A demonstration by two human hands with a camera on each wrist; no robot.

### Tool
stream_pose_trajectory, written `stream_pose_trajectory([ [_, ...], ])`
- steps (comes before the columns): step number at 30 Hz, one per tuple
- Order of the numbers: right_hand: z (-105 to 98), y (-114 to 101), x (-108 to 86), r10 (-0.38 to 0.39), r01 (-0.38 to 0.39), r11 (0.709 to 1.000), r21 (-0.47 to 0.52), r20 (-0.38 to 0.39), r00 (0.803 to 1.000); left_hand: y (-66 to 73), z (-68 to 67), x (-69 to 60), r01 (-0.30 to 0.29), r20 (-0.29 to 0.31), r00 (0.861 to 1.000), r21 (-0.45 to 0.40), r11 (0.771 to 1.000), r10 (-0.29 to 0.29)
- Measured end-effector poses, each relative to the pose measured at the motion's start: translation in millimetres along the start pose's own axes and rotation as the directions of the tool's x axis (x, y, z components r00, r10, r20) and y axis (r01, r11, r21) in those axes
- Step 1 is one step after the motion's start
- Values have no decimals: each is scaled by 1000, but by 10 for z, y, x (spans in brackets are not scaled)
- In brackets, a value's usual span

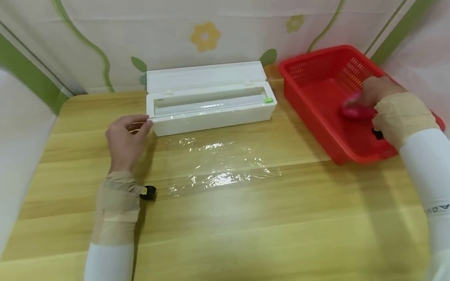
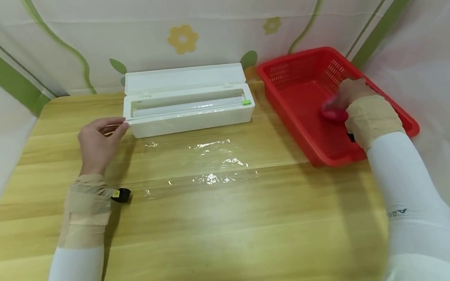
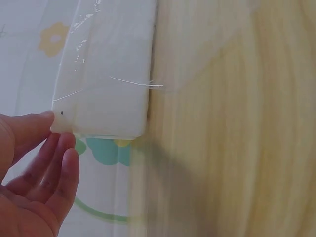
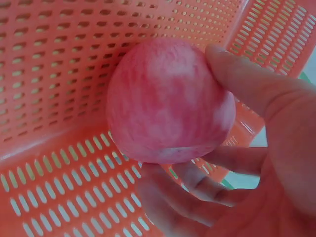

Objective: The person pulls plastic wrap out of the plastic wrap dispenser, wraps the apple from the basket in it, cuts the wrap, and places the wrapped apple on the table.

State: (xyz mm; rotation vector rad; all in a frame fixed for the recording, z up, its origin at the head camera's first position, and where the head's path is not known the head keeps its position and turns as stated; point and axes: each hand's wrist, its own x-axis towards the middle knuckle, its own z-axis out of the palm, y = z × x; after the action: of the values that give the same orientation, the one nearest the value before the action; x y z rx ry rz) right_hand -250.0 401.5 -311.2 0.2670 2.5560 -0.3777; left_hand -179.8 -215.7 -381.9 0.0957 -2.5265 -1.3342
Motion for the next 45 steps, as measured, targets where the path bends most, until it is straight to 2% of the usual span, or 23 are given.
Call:
stream_pose_trajectory([
  [3, 24, 83, 30, -7, 7, 1000, -3, 22, 1000, 20, 50, 9, 4, 16, 1000, -22, 1000, -3],
  [8, 73, 172, 74, -29, 29, 1000, -11, 7, 1000, 48, 125, 26, -12, 26, 1000, -42, 999, 13],
  [10, 95, 190, 74, -28, 28, 1000, -14, -20, 999, 62, 141, 26, -19, 20, 1000, -38, 999, 19],
  [16, 89, 219, -60, -44, 23, 987, -156, -131, 990, 95, 185, 45, -26, 21, 999, -34, 999, 27],
  [18, 51, 191, -144, -55, 7, 970, -242, -190, 980, 101, 198, 53, -25, 29, 999, -40, 999, 26],
  [21, -30, 98, -280, -91, 10, 955, -298, -258, 962, 112, 211, 64, -26, 31, 999, -46, 999, 27],
  [24, -89, -46, -429, -156, 59, 954, -294, -318, 935, 128, 217, 76, -28, 26, 999, -48, 998, 30],
  [27, -77, -242, -616, -250, 152, 946, -286, -343, 905, 141, 214, 84, -29, 22, 999, -43, 999, 29],
  [34, 166, -863, -1111, -417, 322, 900, -293, -368, 831, 142, 209, 105, -16, 33, 999, -39, 999, 17],
  [37, 297, -1152, -1260, -474, 381, 874, -300, -355, 806, 140, 201, 109, -16, 28, 999, -45, 999, 18],
  [40, 494, -1421, -1354, -540, 459, 839, -292, -340, 770, 142, 187, 112, -21, 18, 1000, -45, 999, 22],
  [43, 756, -1656, -1387, -608, 540, 794, -279, -335, 720, 155, 172, 110, -21, 16, 1000, -42, 999, 22],
  [45, 940, -1786, -1369, -660, 594, 752, -287, -326, 677, 165, 164, 101, -18, 14, 1000, -40, 999, 18],
])
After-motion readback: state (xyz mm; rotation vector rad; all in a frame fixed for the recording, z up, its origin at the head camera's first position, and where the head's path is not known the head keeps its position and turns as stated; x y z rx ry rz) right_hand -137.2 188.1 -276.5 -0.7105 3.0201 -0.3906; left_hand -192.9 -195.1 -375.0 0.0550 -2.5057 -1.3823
